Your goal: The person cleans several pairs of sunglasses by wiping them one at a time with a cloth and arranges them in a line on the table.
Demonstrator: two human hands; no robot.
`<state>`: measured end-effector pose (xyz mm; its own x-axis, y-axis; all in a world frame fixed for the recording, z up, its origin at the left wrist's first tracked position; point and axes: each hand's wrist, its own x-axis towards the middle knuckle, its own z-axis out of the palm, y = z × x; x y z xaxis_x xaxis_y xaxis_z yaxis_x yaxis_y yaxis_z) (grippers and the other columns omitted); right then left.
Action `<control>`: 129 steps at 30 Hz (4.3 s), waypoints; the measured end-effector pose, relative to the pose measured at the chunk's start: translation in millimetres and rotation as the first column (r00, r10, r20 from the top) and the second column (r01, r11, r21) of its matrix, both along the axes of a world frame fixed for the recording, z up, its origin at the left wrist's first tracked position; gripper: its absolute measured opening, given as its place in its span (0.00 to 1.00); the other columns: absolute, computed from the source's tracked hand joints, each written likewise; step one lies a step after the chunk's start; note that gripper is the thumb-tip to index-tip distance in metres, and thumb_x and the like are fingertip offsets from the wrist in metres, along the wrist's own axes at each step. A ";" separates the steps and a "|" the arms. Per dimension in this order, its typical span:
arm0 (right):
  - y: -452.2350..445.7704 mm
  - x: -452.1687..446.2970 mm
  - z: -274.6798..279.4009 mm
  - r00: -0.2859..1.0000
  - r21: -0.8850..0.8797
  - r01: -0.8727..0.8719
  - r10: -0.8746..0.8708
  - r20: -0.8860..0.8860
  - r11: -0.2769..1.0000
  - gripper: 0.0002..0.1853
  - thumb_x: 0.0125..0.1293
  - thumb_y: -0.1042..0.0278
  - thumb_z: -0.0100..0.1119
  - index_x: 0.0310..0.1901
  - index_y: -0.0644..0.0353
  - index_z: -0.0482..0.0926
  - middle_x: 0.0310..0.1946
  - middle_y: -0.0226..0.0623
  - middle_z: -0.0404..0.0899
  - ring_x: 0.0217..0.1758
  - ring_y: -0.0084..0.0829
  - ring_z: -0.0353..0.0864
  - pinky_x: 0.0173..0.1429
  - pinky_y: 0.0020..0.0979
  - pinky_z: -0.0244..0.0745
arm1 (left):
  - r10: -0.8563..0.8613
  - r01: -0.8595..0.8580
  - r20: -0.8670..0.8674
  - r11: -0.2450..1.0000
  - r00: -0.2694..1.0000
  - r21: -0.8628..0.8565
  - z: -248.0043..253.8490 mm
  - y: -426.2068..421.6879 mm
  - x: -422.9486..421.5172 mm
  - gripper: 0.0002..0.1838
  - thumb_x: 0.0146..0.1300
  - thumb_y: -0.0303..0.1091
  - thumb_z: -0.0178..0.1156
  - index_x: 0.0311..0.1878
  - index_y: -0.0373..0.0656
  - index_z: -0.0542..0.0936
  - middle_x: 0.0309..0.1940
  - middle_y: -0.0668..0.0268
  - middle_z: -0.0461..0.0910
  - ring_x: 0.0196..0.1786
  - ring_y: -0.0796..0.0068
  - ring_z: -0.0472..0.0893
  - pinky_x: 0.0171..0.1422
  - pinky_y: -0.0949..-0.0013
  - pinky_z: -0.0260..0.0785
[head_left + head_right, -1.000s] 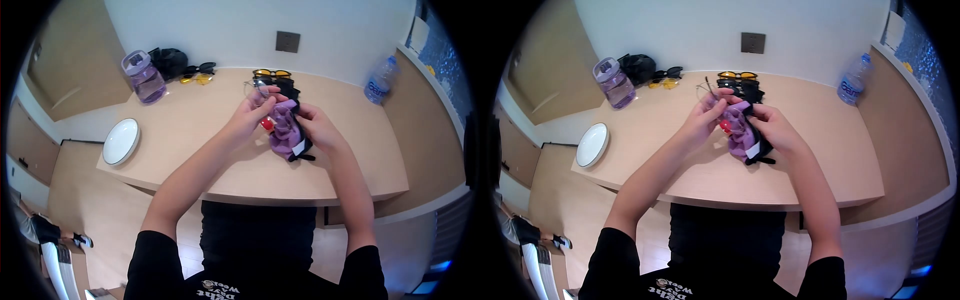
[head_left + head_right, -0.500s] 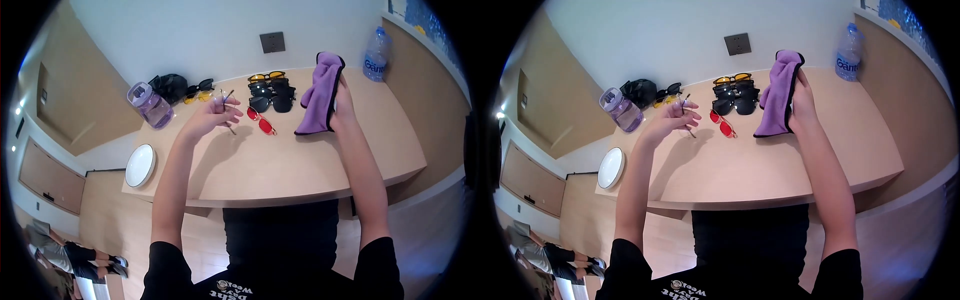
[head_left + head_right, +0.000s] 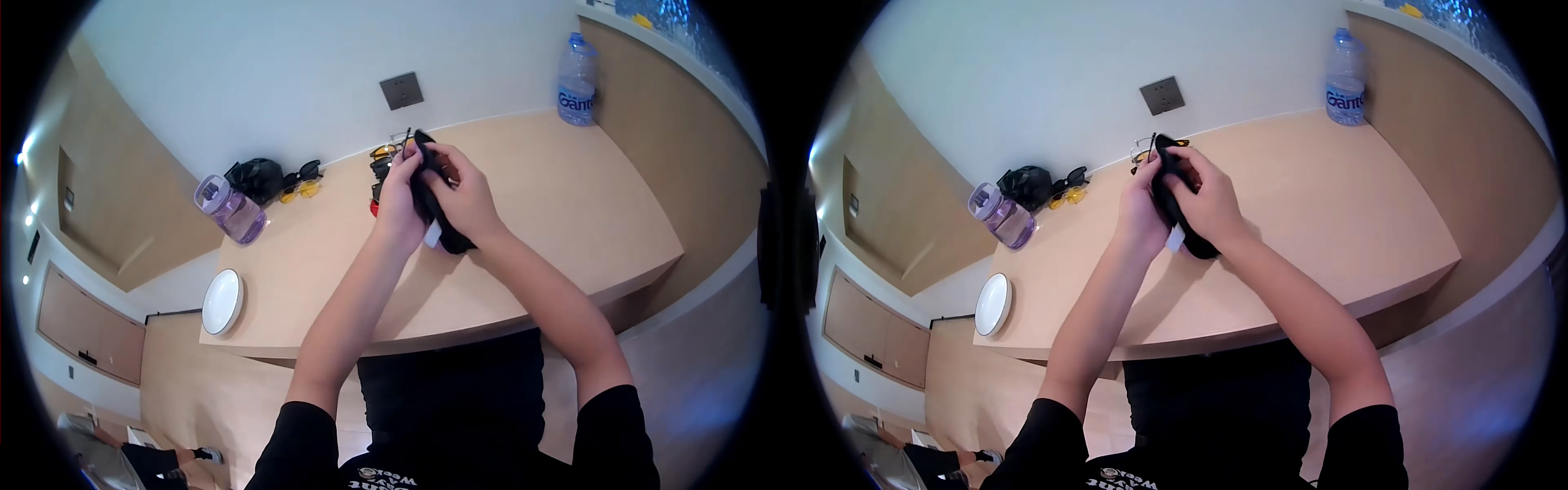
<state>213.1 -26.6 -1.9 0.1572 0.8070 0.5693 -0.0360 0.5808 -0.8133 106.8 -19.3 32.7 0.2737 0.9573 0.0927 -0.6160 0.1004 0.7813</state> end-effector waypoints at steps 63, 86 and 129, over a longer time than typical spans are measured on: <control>62.4 144.2 -60.0 0.654 -0.269 -0.416 0.080 -0.752 0.869 0.30 0.77 0.47 0.37 0.73 0.56 0.59 0.72 0.40 0.62 0.74 0.45 0.61 0.77 0.46 0.56 | 0.697 0.461 -0.706 0.588 0.128 0.664 -49.2 22.4 -89.6 0.28 0.60 0.46 0.66 0.63 0.48 0.77 0.63 0.66 0.76 0.69 0.64 0.70 0.77 0.49 0.52; 47.0 137.9 -18.4 0.819 -0.127 -0.176 0.073 -0.569 0.976 0.31 0.77 0.47 0.34 0.73 0.60 0.58 0.73 0.43 0.60 0.75 0.46 0.59 0.79 0.45 0.53 | 0.733 0.420 -0.604 0.463 0.314 0.781 -66.9 14.7 -121.5 0.18 0.56 0.42 0.69 0.46 0.43 0.81 0.42 0.58 0.81 0.47 0.56 0.79 0.54 0.56 0.70; 34.1 109.9 -1.8 0.778 -0.108 -0.468 0.351 -0.522 0.877 0.33 0.76 0.39 0.33 0.67 0.60 0.66 0.55 0.46 0.76 0.54 0.42 0.79 0.57 0.42 0.78 | 0.595 -0.411 -0.369 0.783 0.714 0.467 -31.2 108.4 -206.9 0.11 0.67 0.34 0.59 0.49 0.41 0.79 0.36 0.67 0.78 0.40 0.73 0.78 0.46 0.70 0.70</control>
